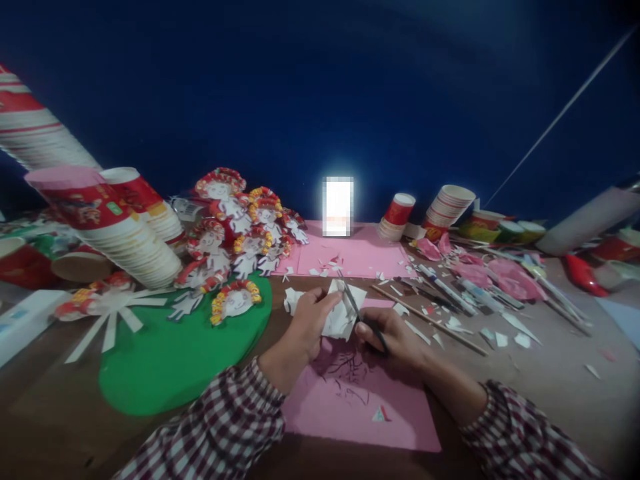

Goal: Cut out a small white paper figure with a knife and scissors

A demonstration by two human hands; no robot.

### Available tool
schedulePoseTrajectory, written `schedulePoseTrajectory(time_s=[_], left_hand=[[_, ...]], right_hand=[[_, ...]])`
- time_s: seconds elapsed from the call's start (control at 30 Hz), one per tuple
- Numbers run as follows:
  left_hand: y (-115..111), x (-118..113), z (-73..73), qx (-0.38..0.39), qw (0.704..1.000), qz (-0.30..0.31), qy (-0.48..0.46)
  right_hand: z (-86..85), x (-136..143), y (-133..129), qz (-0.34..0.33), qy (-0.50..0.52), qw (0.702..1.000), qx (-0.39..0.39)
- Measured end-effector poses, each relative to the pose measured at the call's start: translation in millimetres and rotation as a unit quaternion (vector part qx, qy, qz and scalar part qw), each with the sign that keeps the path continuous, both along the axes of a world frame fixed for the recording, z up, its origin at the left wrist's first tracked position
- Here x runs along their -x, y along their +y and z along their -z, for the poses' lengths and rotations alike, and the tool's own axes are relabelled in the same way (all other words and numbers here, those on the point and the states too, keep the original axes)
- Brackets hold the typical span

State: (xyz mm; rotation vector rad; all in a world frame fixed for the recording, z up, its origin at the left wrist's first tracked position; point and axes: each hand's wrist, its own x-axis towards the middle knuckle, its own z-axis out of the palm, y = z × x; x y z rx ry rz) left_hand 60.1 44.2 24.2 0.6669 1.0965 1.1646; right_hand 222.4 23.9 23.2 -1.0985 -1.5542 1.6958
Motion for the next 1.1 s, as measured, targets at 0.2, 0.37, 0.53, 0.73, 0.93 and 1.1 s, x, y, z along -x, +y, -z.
schedulePoseTrajectory(time_s=[0.2, 0.37, 0.53, 0.73, 0.93, 1.1], left_hand=[[0.6, 0.5, -0.2, 0.010, 1.000, 0.003, -0.006], [-0.1, -0.3, 1.0, 0.010, 1.000, -0.002, -0.007], [-1.4, -2.5, -0.2, 0.008, 0.999, -0.029, -0.010], [-1.7, -3.5, 0.0, 0.011, 0.999, -0.041, -0.025], [-0.6, -3.0, 5.7, 0.005, 0.999, -0.029, -0.018], [-0.8, -3.4, 4.1, -0.002, 0.999, -0.026, -0.023]], right_hand=[[-5.2, 1.6, 1.0, 0.000, -0.032, 0.999, -0.010], [-7.1, 3.1, -1.9, 0.011, -0.027, 1.000, 0.000], [-9.2, 4.3, -3.6, 0.000, -0.035, 0.999, 0.001], [-8.7, 3.4, -3.0, -0.012, -0.047, 0.999, -0.011], [-6.4, 3.9, -3.8, -0.004, -0.059, 0.998, -0.017], [-6.9, 4.7, -3.3, -0.003, -0.060, 0.998, -0.020]])
